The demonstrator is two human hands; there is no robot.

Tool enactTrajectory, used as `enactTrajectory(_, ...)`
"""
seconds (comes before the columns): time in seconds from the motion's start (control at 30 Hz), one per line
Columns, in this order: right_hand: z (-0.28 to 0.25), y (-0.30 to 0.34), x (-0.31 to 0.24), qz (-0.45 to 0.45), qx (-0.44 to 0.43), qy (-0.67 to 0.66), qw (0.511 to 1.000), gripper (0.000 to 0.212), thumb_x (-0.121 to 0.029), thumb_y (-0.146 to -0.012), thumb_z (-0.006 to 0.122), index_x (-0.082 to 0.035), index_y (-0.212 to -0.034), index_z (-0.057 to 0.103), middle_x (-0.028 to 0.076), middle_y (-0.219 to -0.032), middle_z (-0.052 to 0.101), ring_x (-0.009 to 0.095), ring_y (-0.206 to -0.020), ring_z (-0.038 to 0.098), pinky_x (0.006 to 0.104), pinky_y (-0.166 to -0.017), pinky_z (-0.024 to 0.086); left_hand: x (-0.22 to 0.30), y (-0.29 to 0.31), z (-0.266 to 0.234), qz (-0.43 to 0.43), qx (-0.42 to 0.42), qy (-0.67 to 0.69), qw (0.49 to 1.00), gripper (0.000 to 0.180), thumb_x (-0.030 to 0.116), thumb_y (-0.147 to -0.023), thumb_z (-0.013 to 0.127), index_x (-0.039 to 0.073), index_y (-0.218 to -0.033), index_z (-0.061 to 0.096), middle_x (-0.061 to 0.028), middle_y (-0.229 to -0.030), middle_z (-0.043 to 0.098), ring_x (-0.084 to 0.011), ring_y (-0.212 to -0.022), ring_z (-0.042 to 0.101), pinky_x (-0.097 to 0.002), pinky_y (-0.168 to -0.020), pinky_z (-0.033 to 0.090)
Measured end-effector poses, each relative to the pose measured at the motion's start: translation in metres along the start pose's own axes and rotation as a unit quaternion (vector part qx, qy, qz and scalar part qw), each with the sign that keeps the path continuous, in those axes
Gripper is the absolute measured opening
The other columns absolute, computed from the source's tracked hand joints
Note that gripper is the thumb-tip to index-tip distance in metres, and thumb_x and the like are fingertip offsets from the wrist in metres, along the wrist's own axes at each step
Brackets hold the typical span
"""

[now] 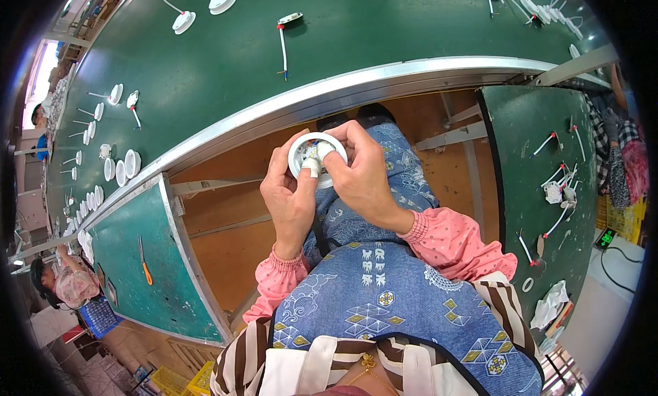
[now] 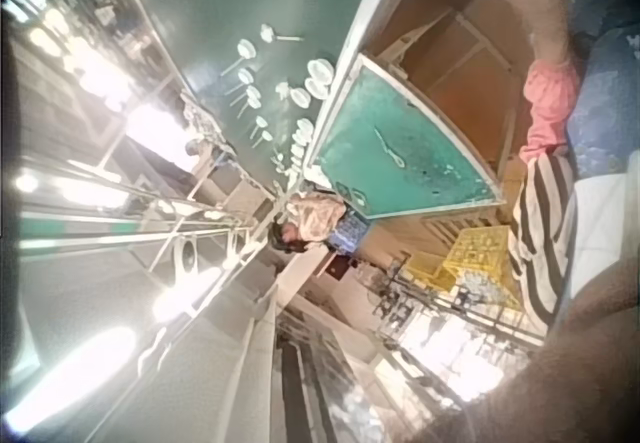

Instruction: The person picks up a light housing and an LED board, threads the wires through the housing, and presses the board into place. They then set the assembled light onto the conveyor belt and repeat the process.

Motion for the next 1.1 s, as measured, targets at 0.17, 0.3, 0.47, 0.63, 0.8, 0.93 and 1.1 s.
enactTrajectory(0.17, 0.003, 0.003, 0.005, -0.023, -0.006, 0.031, 0.999, 0.014, 0.003, -0.089, 0.059, 0.005, -0.103, 0.059, 0.008, -0.094, 0.068, 0.009, -0.085, 0.065, 0.0252, -0.073, 0.054, 0.005, -0.002, -0.005, 0.063, 0.041, -0.099, 0.992, 0.039, -0.003, -0.084, 0.059, -0.001, -0.122, 0.067, -0.0063, -0.102, 0.064, -0.0136, -0.09, 0.061, -0.0268, -0.075, 0.05)
enactTrajectory(0.3, 0.005, 0.005, 0.001, -0.041, -0.015, 0.051, 0.998, 0.013, 0.002, -0.09, 0.06, 0.003, -0.103, 0.059, 0.007, -0.093, 0.067, 0.009, -0.083, 0.065, 0.0251, -0.07, 0.053, 0.009, -0.004, -0.006, 0.104, 0.051, -0.134, 0.984, 0.035, -0.003, -0.083, 0.06, 0.0, -0.116, 0.07, -0.0075, -0.097, 0.064, -0.0145, -0.085, 0.061, -0.0266, -0.072, 0.049)
enactTrajectory(0.47, 0.006, 0.009, 0.005, -0.028, -0.039, 0.064, 0.997, 0.015, 0.006, -0.093, 0.056, 0.005, -0.107, 0.058, 0.007, -0.101, 0.065, 0.009, -0.091, 0.063, 0.0242, -0.077, 0.052, 0.013, 0.0, -0.004, 0.122, 0.09, -0.118, 0.981, 0.028, -0.004, -0.082, 0.06, -0.001, -0.107, 0.072, -0.0079, -0.094, 0.064, -0.0153, -0.082, 0.062, -0.0266, -0.071, 0.05)
enactTrajectory(0.63, 0.007, 0.011, 0.008, -0.111, 0.011, 0.077, 0.991, 0.013, 0.004, -0.089, 0.06, 0.002, -0.102, 0.06, 0.009, -0.091, 0.067, 0.011, -0.079, 0.065, 0.0263, -0.068, 0.053, 0.013, -0.002, -0.001, 0.087, 0.113, -0.08, 0.987, 0.026, -0.005, -0.08, 0.062, -0.001, -0.104, 0.072, -0.0091, -0.091, 0.064, -0.0176, -0.083, 0.064, -0.029, -0.071, 0.051)
enactTrajectory(0.8, 0.003, 0.01, 0.012, -0.068, 0.023, 0.061, 0.996, 0.014, 0.004, -0.09, 0.06, 0.003, -0.105, 0.059, 0.008, -0.095, 0.068, 0.009, -0.081, 0.065, 0.0251, -0.07, 0.053, 0.004, -0.003, 0.002, 0.064, 0.075, -0.094, 0.991, 0.027, -0.005, -0.085, 0.06, -0.002, -0.111, 0.07, -0.0055, -0.096, 0.063, -0.0127, -0.089, 0.063, -0.025, -0.077, 0.05)
enactTrajectory(0.93, 0.004, 0.006, 0.004, -0.043, 0.032, 0.017, 0.998, 0.014, 0.003, -0.091, 0.06, 0.003, -0.106, 0.058, 0.007, -0.096, 0.067, 0.009, -0.083, 0.064, 0.0242, -0.071, 0.053, -0.003, 0.001, -0.001, -0.021, 0.049, 0.055, 0.997, 0.032, -0.004, -0.086, 0.06, -0.003, -0.117, 0.066, -0.006, -0.102, 0.059, -0.0129, -0.088, 0.061, -0.0259, -0.075, 0.05)
enactTrajectory(1.1, 0.003, 0.004, 0.005, -0.022, -0.007, 0.012, 1.0, 0.015, 0.001, -0.092, 0.059, 0.004, -0.107, 0.059, 0.007, -0.096, 0.067, 0.008, -0.086, 0.064, 0.0243, -0.072, 0.053, -0.007, 0.008, 0.0, -0.042, 0.058, 0.065, 0.995, 0.027, -0.003, -0.088, 0.059, -0.004, -0.115, 0.065, -0.0049, -0.101, 0.057, -0.011, -0.088, 0.059, -0.0239, -0.073, 0.049)
Point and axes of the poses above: each hand's wrist, its own y-axis away from the middle knuckle, its own z-axis out of the palm, x = y × z, the point moved 4 cm from there along -y, towards the middle knuckle
